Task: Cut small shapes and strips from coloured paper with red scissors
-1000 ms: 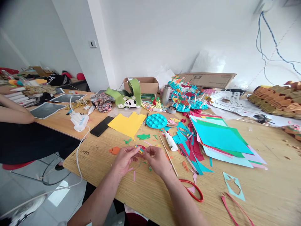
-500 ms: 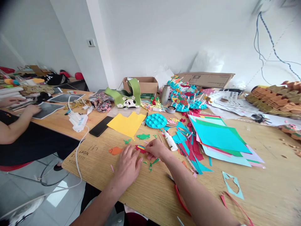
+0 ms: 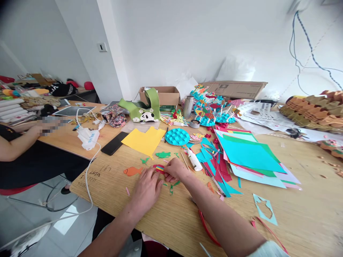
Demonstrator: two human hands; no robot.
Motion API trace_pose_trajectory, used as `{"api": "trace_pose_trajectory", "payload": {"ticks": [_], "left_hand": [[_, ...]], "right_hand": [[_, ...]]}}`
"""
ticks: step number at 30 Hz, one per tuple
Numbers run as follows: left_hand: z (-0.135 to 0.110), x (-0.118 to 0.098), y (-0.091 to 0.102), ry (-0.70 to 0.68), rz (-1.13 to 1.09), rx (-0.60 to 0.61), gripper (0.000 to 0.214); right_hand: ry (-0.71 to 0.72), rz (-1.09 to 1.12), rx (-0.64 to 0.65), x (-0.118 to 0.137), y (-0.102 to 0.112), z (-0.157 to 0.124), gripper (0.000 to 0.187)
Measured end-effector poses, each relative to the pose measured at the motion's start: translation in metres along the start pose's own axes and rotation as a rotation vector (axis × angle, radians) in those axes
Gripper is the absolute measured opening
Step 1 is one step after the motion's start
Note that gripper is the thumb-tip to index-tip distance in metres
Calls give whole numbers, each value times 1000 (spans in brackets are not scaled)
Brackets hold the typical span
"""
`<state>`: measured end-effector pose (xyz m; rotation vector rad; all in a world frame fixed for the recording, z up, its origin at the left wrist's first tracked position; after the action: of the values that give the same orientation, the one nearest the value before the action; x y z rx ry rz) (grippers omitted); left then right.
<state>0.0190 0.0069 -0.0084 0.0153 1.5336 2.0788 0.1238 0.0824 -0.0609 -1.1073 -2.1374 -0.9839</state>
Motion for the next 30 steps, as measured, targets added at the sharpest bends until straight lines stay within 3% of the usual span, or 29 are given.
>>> {"api": "trace_pose_trajectory", "payload": {"ticks": [20,30], "left_hand": [[-1,0,-8,36,79,55,37],[-5,-4,-17,-42,133,75,46]], "right_hand": [[-63,-98,-44,0,0,-1,21],[-58,-111,-30,1,-1,0,30]]}}
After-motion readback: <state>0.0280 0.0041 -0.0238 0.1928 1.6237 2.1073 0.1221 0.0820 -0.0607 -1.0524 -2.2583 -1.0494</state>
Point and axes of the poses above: each hand's wrist, its own z-axis towards the middle knuckle, its own y-axis out of the back of the hand, x = y × z, the point moved 8 cm from there along z, towards the middle knuckle, and after that the axes turned 4 degrees about -y, right-handed, at the moved point
